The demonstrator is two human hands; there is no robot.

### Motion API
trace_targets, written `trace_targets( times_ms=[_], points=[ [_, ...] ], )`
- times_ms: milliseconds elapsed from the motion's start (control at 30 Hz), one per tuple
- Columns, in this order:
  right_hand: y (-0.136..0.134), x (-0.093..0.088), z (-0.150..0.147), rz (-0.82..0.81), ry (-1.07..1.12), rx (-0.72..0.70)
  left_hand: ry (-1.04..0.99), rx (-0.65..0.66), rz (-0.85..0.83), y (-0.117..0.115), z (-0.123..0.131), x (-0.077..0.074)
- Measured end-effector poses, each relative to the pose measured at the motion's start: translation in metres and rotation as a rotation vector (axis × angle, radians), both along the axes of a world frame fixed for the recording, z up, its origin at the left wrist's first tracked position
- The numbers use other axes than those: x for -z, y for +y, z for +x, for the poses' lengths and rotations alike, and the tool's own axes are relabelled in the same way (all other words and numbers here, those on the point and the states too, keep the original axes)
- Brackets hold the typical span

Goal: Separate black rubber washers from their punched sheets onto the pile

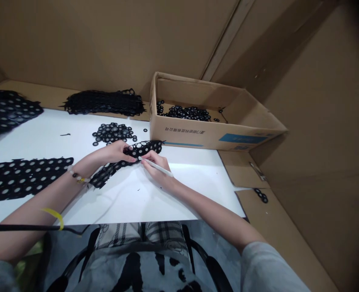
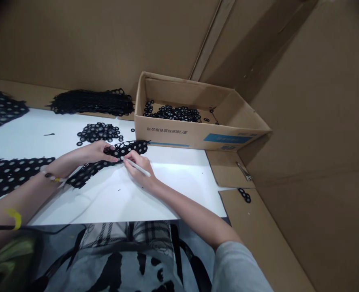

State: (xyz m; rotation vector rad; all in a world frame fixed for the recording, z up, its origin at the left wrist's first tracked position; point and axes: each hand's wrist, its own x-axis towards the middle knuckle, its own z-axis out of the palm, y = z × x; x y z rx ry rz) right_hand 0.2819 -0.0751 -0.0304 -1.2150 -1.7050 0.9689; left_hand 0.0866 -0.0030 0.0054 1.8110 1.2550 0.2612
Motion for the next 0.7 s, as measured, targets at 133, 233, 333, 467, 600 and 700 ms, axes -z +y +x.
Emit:
trace_targets(
  times_ms=[133,233,333,467,600,700],
  points=[
    [0.000,0.000,-0.002,0.013,-0.029,0.024,-0.004,-0.019,0.008,-0.001,0.002,0.000],
    [0.002,0.002,-0.001,0.021,-0.017,0.019,0.015,0.009,0.010,-0.001,0.000,-0.003],
    [0.006,0.003,0.005,-0.007,0.055,-0.027,0.071,0.073,0.049,0.002,-0.006,-0.006],
    [0.012,0.006,0.017,-0.058,0.186,0.054,0.184,0.076,0.166,0.007,-0.012,-0.003],
    [0.016,0.009,0.019,-0.075,0.197,0.062,0.222,0.025,0.258,0.004,-0.004,0.007],
    [0.016,0.010,0.016,-0.070,0.148,0.042,0.196,0.044,0.285,0.000,0.003,0.013]
  ],
)
